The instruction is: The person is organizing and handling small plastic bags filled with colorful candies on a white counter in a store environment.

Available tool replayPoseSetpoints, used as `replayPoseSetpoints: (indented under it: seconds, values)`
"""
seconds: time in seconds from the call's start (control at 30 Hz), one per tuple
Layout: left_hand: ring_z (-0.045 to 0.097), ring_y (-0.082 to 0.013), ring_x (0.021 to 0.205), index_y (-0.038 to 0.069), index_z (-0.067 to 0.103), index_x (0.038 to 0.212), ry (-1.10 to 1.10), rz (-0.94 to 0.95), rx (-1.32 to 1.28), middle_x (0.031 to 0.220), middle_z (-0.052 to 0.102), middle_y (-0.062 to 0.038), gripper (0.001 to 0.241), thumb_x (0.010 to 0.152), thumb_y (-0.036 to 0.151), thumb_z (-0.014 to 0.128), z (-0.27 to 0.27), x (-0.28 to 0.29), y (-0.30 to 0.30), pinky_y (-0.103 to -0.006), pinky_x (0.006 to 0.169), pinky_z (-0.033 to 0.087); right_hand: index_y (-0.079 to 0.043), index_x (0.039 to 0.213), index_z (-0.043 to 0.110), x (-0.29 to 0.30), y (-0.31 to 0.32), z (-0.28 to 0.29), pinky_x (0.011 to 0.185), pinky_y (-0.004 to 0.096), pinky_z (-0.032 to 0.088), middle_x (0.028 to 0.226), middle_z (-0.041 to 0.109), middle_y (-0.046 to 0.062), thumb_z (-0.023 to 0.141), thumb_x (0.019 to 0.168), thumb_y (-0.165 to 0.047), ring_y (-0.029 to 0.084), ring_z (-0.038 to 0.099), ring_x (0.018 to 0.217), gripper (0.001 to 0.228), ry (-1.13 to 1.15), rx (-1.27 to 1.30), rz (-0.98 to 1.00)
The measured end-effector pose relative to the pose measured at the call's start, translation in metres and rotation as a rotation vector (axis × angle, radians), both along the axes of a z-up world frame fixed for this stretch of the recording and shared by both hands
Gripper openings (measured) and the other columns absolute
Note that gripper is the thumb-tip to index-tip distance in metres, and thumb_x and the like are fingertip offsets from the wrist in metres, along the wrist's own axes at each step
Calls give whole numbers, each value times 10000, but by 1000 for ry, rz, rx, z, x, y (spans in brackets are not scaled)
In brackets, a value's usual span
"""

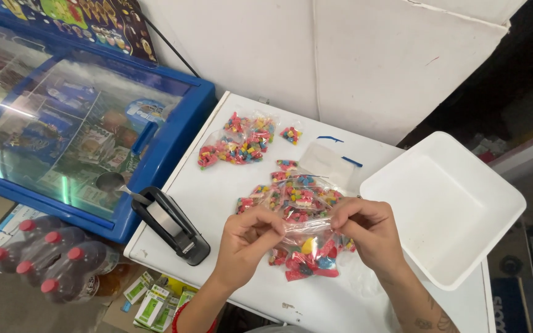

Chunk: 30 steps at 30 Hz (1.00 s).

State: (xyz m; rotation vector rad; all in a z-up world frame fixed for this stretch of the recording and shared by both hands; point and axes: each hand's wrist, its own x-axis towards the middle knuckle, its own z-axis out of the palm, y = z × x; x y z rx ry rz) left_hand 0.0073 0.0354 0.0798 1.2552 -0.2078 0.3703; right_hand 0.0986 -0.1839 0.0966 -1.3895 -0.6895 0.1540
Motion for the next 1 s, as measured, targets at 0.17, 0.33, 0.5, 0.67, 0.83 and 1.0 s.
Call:
replayPoseSetpoints:
  seconds: [0.17,0.33,0.5,0.67,0.83,1.0]
  values:
    - [672,-169,815,71,686,862,-12,-117,-58,887,736,-86,164,933,-40,589,-2,-1,5,-275,677,532,-49,778,725,-11,3,15,596,276,652,781,726,101,590,779,156,216,743,650,246,-98,-61,-38]
    - [768,-261,889,-3,700,906,-36,-118,-8,904,749,-145,135,885,-20,567,15,-8,8,-324,746,644,-68,765,725,-15,5,16,701,237,594,748,728,45,624,787,139,169,715,768,231,-342,-112,-136]
    - [764,-193,828,33,741,931,-39,-5,163,949,801,-141,124,880,142,714,31,-14,4,-279,733,646,-54,772,705,-21,12,25,678,236,592,758,713,61,629,804,134,183,724,717,206,-523,-118,-152]
    - [795,-149,767,70,744,864,73,160,209,851,810,-74,107,803,56,831,38,-13,0,-264,752,689,-34,810,701,-16,12,27,698,268,615,778,717,74,630,864,100,213,738,734,161,-669,-120,-156]
    - [764,-144,695,54,747,858,162,146,254,780,781,-63,84,816,61,819,38,-11,3,-256,666,680,2,915,724,-5,5,2,786,298,637,871,762,120,629,880,44,249,773,841,110,-538,-65,-136]
    - [788,-109,779,97,761,862,189,235,359,814,802,-14,82,815,110,826,32,-10,2,-260,779,679,-12,836,722,-6,17,-7,677,249,599,802,754,118,814,778,13,195,740,726,111,-375,-46,-226]
